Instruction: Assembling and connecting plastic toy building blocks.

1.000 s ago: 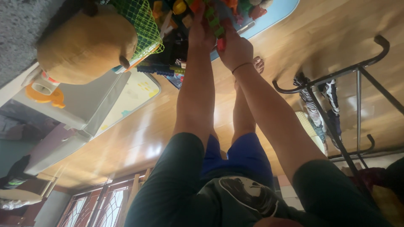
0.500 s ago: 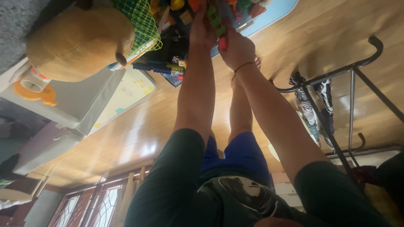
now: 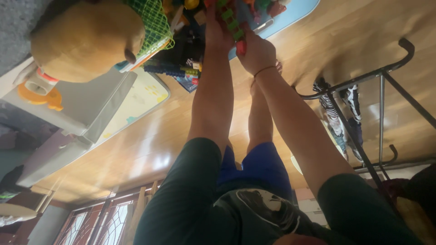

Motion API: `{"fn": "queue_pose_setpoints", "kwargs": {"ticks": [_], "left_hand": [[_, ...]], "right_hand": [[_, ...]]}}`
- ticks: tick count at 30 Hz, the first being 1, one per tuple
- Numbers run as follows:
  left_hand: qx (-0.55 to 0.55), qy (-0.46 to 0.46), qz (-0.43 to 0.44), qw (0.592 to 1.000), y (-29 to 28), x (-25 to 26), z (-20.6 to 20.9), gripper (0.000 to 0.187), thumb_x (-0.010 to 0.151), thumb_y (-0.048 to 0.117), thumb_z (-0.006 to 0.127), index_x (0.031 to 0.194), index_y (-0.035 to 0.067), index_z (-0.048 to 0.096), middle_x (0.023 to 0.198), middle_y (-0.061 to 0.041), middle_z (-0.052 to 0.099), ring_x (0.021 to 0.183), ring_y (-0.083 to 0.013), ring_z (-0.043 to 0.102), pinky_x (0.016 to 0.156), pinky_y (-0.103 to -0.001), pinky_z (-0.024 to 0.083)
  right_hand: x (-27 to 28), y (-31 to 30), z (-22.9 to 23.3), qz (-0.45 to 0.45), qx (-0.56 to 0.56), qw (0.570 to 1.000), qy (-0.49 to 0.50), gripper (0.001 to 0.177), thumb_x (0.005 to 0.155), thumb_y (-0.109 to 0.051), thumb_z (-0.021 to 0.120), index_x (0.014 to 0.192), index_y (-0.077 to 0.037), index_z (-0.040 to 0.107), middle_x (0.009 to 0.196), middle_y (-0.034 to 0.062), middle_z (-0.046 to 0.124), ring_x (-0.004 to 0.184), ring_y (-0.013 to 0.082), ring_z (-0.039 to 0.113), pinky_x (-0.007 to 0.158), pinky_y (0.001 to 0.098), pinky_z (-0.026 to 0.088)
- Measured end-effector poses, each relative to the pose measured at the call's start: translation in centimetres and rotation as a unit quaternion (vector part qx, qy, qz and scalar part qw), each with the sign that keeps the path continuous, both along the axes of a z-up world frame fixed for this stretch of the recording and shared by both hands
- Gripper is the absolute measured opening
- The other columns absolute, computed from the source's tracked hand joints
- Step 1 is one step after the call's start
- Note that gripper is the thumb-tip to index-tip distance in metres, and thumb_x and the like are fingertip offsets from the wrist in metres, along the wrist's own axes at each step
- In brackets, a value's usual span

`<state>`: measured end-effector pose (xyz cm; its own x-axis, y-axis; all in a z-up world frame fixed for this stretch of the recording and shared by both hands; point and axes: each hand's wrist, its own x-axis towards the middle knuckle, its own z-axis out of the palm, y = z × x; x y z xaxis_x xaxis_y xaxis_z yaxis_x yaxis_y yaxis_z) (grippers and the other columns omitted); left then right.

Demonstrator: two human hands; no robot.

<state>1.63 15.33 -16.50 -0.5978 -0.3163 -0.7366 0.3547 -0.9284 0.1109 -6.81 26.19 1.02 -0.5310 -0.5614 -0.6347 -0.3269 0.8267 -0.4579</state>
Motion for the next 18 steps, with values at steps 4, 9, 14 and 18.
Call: {"fn": "queue_pose_setpoints", "kwargs": {"ticks": [4, 9, 14, 18], "left_hand": [[0.029, -0.042, 0.001, 0.999, 0.4, -0.1, 2.5, 0.039, 0.1, 0.041, 0.057, 0.12, 0.008, 0.064, 0.109, -0.008, 0.07, 0.102, -0.027, 0.065, 0.088, -0.044, 0.055], [-0.028, 0.054, -0.021, 0.998, 2.0, 0.5, 7.1, 0.035, 0.099, 0.026, 0.063, 0.122, -0.001, 0.064, 0.109, -0.015, 0.07, 0.099, -0.0297, 0.067, 0.091, -0.042, 0.053], [-0.036, 0.025, -0.051, 0.998, 3.7, 0.3, 18.4, 0.037, 0.094, 0.018, 0.064, 0.127, 0.001, 0.06, 0.117, -0.014, 0.069, 0.103, -0.0299, 0.066, 0.094, -0.042, 0.052], [-0.077, 0.083, -0.059, 0.992, 4.9, 1.1, 29.8, 0.042, 0.091, 0.012, 0.065, 0.131, 0.003, 0.059, 0.121, -0.013, 0.068, 0.11, -0.0271, 0.066, 0.099, -0.041, 0.052]], "right_hand": [[0.4, 1.7, 1.5, 0.01, -0.015, 1.0, 0.008, 0.071, 0.091, -0.03, 0.072, 0.155, -0.016, 0.043, 0.096, 0.0159, 0.074, 0.085, 0.0396, 0.07, 0.073, 0.0514, 0.055], [0.5, 4.5, 7.5, 0.008, -0.056, 0.998, 0.018, 0.067, 0.091, -0.028, 0.07, 0.154, -0.022, 0.047, 0.1, 0.0146, 0.074, 0.089, 0.038, 0.07, 0.076, 0.0498, 0.055], [0.2, 7.8, 18.3, 0.022, -0.088, 0.995, 0.03, 0.079, 0.087, -0.027, 0.071, 0.161, -0.025, 0.042, 0.099, 0.0164, 0.072, 0.087, 0.0399, 0.068, 0.075, 0.0508, 0.055], [0.4, 10.1, 28.4, 0.013, -0.114, 0.992, 0.057, 0.077, 0.087, -0.03, 0.074, 0.158, -0.026, 0.046, 0.104, 0.0165, 0.072, 0.086, 0.0402, 0.068, 0.074, 0.0493, 0.056]]}}
